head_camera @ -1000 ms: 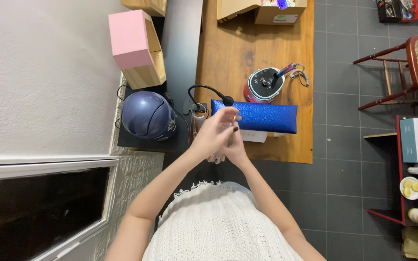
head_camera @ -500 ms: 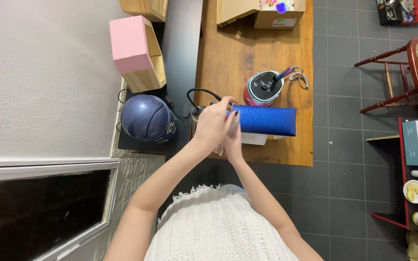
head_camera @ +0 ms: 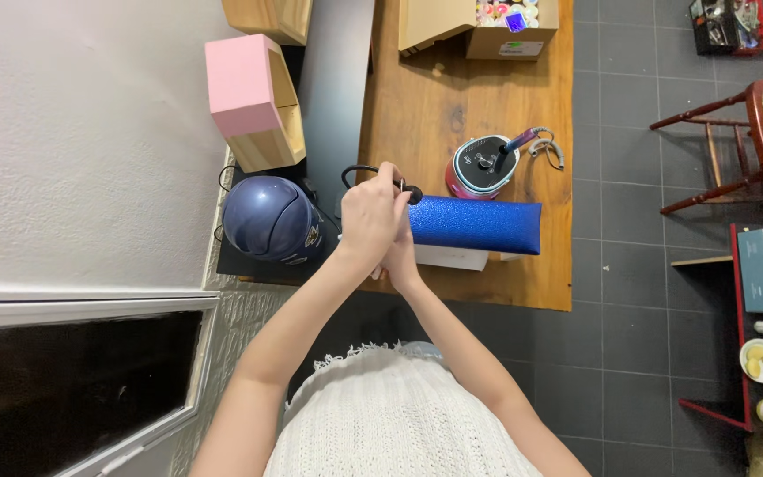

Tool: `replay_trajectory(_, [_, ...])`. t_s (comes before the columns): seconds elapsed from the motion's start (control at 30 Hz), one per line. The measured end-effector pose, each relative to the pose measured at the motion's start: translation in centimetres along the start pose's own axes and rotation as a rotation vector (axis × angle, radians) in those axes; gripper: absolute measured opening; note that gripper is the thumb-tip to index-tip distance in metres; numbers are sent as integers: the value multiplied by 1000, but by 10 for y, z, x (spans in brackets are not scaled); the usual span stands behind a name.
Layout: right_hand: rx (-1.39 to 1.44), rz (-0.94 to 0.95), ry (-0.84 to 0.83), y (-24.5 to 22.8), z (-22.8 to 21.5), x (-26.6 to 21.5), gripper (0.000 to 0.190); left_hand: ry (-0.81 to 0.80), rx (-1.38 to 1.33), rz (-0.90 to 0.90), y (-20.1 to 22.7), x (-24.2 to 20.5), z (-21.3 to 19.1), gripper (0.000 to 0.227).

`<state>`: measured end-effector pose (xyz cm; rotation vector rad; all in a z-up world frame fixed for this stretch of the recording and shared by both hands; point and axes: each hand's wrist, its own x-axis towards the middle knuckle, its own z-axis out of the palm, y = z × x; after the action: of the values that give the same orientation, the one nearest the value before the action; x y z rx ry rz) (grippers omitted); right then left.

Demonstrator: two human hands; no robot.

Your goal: The person sets up a workspace by placing a blue foam roller, a white stand, and a facial steamer on a wooden table. They then open a cardboard box containing nail polish bottles and other small items, moving several bottles onto the table and a shelf. The person also handles a small plastic bag containing nail art tools.

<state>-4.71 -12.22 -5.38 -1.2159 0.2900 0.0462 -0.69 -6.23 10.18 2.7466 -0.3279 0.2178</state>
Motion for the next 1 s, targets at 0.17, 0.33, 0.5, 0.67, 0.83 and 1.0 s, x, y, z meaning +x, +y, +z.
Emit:
replay_trajectory(0.17, [-18, -55, -34, 10, 9, 21, 82, 53, 17, -48, -20, 14, -9, 32])
replay_trajectory(0.33, [-89, -131, -140, -6, 18, 30, 102, 57, -118, -164, -46, 17, -35, 26])
replay_trajectory(0.5, [-443, -107, -256, -41, 18, 27, 63, 135, -392, -343, -61, -3, -46, 27])
replay_trajectory(0.67, [-585, -84, -270, -36, 8, 23, 71, 112, -664, -412, -65, -45, 10, 47])
replay_trajectory(0.83, [-613, -121, -280, -39, -3, 23, 68, -65, -891, -494, -59, -67, 46, 63])
replay_trajectory(1.0, [-630, -48, -443, -41, -24, 27, 81, -52, -944, -585, -75, -71, 72, 42])
